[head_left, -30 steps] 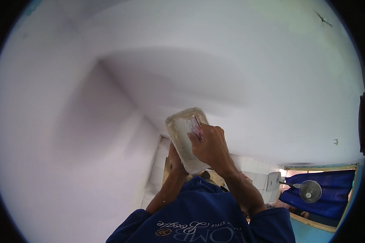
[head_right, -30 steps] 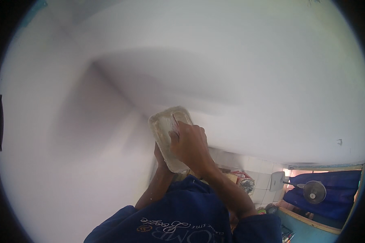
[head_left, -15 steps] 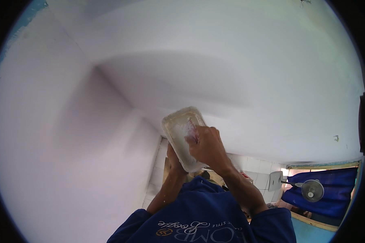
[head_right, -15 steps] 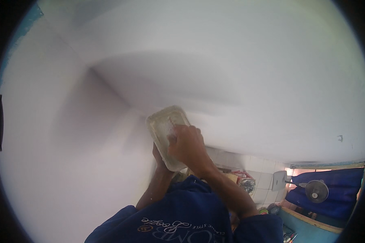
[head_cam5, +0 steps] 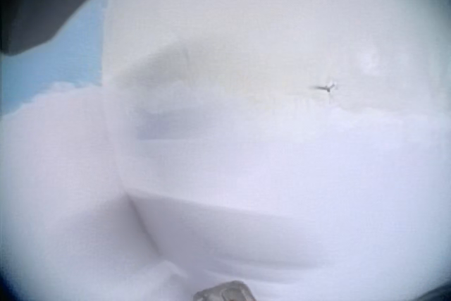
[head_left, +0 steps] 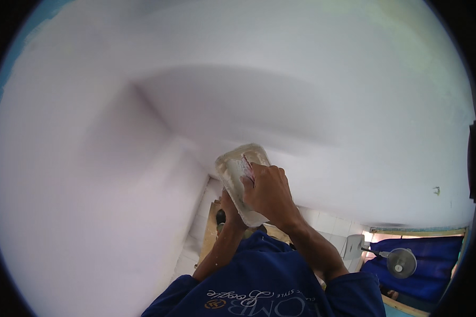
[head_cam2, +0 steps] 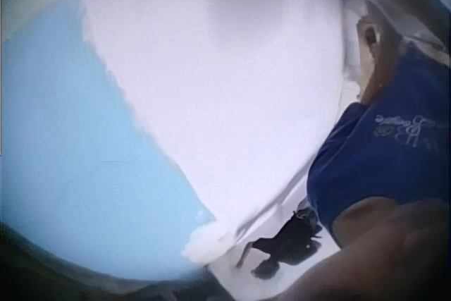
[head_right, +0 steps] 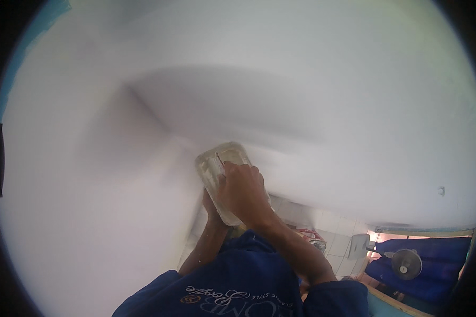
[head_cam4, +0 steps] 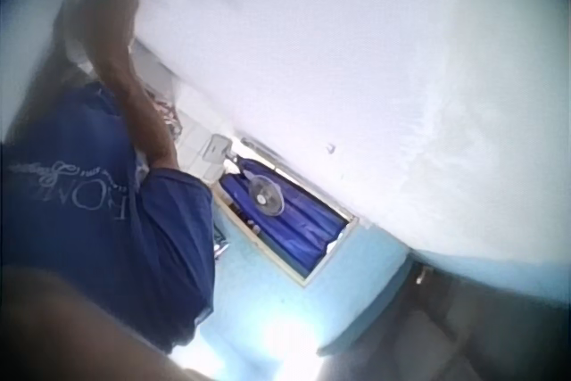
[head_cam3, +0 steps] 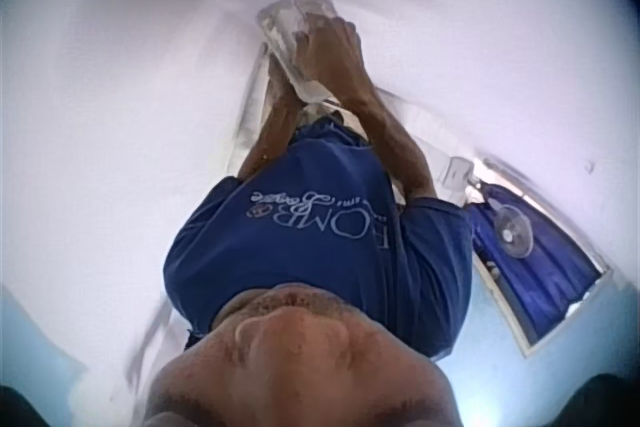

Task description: The person applies white plaster to a ceiling using a trowel and container. They spread the material across the surface, then add water from a bottle to the container and mix the plaster before continuing to apply it.

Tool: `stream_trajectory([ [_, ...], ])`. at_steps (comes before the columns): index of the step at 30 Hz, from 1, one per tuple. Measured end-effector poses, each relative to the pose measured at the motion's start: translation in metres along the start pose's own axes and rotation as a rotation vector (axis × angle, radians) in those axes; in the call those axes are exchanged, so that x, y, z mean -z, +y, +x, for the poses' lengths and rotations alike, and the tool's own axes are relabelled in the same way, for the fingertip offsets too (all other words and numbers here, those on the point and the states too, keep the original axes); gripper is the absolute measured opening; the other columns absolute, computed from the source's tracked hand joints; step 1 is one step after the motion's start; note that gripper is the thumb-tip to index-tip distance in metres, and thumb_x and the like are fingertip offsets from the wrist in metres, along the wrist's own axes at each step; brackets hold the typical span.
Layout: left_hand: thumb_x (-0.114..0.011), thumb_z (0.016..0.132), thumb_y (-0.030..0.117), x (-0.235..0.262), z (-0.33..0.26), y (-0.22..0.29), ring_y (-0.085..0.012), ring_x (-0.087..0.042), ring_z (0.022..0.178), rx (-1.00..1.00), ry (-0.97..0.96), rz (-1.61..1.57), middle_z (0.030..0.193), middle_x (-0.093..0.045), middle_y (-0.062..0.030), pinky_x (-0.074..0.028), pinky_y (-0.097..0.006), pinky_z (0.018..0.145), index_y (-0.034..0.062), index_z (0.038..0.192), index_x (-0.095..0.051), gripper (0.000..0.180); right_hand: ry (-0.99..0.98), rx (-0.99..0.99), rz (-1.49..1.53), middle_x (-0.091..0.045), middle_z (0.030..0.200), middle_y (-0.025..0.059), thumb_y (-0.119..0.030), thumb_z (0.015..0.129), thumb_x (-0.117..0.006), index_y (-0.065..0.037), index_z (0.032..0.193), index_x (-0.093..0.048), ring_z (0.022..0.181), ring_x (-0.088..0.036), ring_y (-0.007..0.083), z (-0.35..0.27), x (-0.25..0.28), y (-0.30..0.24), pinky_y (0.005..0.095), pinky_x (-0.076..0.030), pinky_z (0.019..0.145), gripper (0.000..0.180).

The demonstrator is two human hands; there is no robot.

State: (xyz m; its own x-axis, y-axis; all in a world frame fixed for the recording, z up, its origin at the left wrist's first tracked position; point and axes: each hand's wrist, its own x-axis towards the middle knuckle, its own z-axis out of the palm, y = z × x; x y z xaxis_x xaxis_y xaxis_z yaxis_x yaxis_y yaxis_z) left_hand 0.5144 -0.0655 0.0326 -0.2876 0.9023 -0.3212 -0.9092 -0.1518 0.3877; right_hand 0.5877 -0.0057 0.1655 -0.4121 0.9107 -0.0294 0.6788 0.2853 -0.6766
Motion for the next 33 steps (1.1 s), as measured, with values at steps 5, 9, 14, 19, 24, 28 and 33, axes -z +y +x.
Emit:
stream_trajectory([
  [5,-0.037,0.105,0.035,0.029,0.010,0.006,-0.0238,-0.067,0.104,-0.054,0.073,0.155,0.121,-0.062,-0.0120,-0.060,-0.037,0.083,0.0064,0.138,-0.049,0.045,0.031,0.022,-0.033,-0.066,0.074,0.0277,-0.012,0.082,-0.070,0.007,0.086,-0.067,0.075,-0.065,0.0460,0.013,-0.003,0.000,0.0510,-0.050,0.077,0.020],
  [9,-0.035,0.105,0.041,0.035,0.026,0.058,-0.0260,-0.064,0.109,0.004,-0.031,0.034,0.125,-0.061,-0.0125,-0.058,-0.040,0.088,0.0070,0.141,-0.047,0.051,0.063,-0.007,-0.059,-0.066,0.073,0.0261,-0.011,0.083,-0.068,0.006,0.086,-0.067,0.077,-0.065,0.0455,0.031,-0.016,-0.038,0.0517,-0.049,0.079,0.018],
  [14,-0.030,0.103,0.056,0.040,0.031,0.072,-0.0305,-0.056,0.125,0.048,-0.051,-0.030,0.139,-0.054,-0.0128,-0.051,-0.045,0.103,0.0090,0.147,-0.042,0.066,-0.001,-0.054,-0.077,-0.068,0.075,0.0226,-0.010,0.082,-0.067,0.004,0.085,-0.068,0.078,-0.067,0.0424,0.026,0.000,-0.064,0.0501,-0.050,0.075,0.014],
  [19,-0.029,0.104,0.058,0.024,0.024,0.061,-0.0293,-0.054,0.128,-0.030,-0.049,0.046,0.142,-0.051,-0.0121,-0.049,-0.043,0.106,0.0109,0.149,-0.040,0.066,0.125,0.070,-0.213,-0.068,0.077,0.0212,-0.009,0.081,-0.065,0.002,0.086,-0.069,0.077,-0.069,0.0396,0.027,-0.013,-0.049,0.0499,-0.053,0.071,0.012],
  [24,-0.028,0.105,0.053,0.013,0.014,0.063,-0.0286,-0.054,0.129,-0.007,-0.117,0.061,0.141,-0.052,-0.0132,-0.049,-0.043,0.106,0.0107,0.149,-0.040,0.062,0.039,0.181,-0.223,-0.069,0.078,0.0202,-0.010,0.082,-0.064,0.000,0.093,-0.072,0.076,-0.069,0.0376,0.030,-0.012,-0.059,0.0492,-0.053,0.069,0.017],
  [28,-0.032,0.104,0.046,0.010,0.012,0.074,-0.0261,-0.062,0.114,0.049,-0.078,-0.086,0.126,-0.060,-0.0119,-0.055,-0.041,0.094,0.0086,0.139,-0.048,0.054,-0.056,0.243,-0.225,-0.069,0.078,0.0201,-0.012,0.082,-0.064,-0.001,0.098,-0.074,0.075,-0.069,0.0367,0.029,-0.013,-0.067,0.0478,-0.054,0.068,0.021],
  [33,-0.034,0.103,0.045,0.018,0.009,0.082,-0.0231,-0.068,0.096,-0.019,0.003,0.069,0.107,-0.067,-0.0092,-0.059,-0.040,0.082,0.0078,0.126,-0.058,0.050,-0.198,0.153,-0.218,-0.071,0.083,0.0203,-0.014,0.080,-0.066,-0.003,0.100,-0.074,0.076,-0.070,0.0358,0.023,0.014,-0.065,0.0454,-0.054,0.071,0.024],
])
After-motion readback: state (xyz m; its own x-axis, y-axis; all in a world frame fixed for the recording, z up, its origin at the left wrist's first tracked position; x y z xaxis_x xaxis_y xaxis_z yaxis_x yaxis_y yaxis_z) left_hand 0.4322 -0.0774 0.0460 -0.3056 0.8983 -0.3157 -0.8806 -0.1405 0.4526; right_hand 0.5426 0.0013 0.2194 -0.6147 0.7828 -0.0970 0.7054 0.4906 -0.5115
